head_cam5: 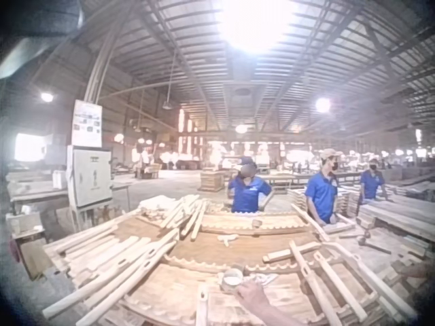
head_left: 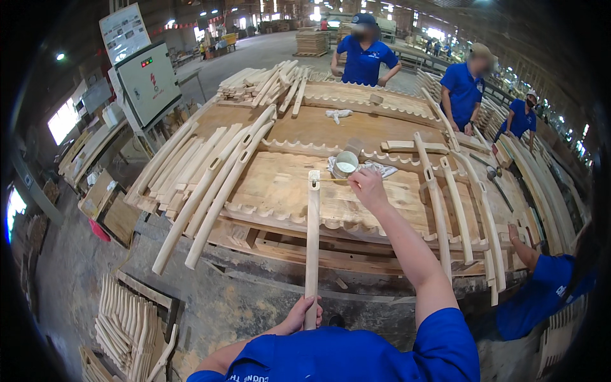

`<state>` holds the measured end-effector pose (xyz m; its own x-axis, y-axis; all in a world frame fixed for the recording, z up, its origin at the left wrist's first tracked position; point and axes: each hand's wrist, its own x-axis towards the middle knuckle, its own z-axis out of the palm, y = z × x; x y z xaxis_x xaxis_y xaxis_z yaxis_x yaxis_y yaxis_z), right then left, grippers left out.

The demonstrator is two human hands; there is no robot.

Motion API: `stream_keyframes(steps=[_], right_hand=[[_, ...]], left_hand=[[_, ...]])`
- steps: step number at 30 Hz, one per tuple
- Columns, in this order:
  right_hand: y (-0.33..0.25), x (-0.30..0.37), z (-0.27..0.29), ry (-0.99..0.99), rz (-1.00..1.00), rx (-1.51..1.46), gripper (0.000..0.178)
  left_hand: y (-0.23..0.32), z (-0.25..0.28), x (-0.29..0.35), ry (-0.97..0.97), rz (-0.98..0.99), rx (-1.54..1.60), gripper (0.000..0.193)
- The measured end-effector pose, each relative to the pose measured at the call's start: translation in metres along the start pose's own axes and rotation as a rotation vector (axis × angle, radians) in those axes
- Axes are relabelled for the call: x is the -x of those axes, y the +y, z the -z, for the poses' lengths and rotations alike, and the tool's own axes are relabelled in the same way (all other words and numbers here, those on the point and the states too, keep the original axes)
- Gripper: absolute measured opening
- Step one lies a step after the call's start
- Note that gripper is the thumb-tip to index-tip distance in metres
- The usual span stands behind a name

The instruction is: The person repeatedly picks up long wooden chair legs, applies glue to the mortise holes using a small brush, and places the legs on a workbench. The person works in a factory setting with other workers visible in the background.

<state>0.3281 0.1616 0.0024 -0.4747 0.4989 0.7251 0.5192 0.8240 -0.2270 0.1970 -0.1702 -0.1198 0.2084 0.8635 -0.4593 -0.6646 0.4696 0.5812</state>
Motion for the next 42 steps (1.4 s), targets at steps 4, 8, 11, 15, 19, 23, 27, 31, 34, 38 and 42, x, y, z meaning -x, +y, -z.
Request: stream_keyframes(steps=[4,8,11,15,19,23,27,31,34,38,42], right_hand=[[-0.004,0.008,0.001,-0.022,-0.021,-0.007,0.006],[-0.007,0.013,0.004,-0.017,0.021,-0.017,0.006],[-0.006,0.014,0.006,-0.023,-0.015,-0.098,0.007],[-0.003,0.005,0.006,-0.016,-0.131,-0.064,0.007],[-0.001,0.006,0.002,0.023,-0.100,0.046,0.007],[-0.006,0.021,0.006,0.018,-0.031,0.010,0.007],[-0.014,0.027,0.012,0.005,-0.025,-0.014,0.006],[-0.017,0.028,0.012,0.013,-0.044,-0.034,0.007],[-0.019,0.023,0.009,0.011,-0.067,-0.044,0.007],[-0.019,0.013,0.002,0.031,-0.073,-0.003,0.007],[-0.014,0.005,-0.003,0.038,-0.086,0.037,0.006]], left_hand=[[-0.002,0.002,-0.001,-0.007,-0.007,0.004,0.030],[0.000,0.001,0.000,0.000,-0.005,0.000,0.031],[0.000,0.002,0.000,-0.004,-0.001,-0.015,0.030],[-0.002,0.004,-0.002,-0.011,0.005,-0.040,0.029],[-0.002,0.003,-0.002,-0.012,0.000,-0.038,0.029],[-0.001,0.005,-0.001,-0.012,0.000,0.014,0.030],[-0.001,0.003,-0.001,-0.007,0.004,0.026,0.031],[-0.001,0.003,-0.001,-0.010,0.002,0.023,0.032],[-0.003,0.005,-0.002,-0.045,-0.014,0.019,0.031],[-0.003,0.006,-0.002,-0.045,-0.007,0.032,0.031],[-0.001,0.003,-0.001,-0.033,-0.003,0.025,0.031]])
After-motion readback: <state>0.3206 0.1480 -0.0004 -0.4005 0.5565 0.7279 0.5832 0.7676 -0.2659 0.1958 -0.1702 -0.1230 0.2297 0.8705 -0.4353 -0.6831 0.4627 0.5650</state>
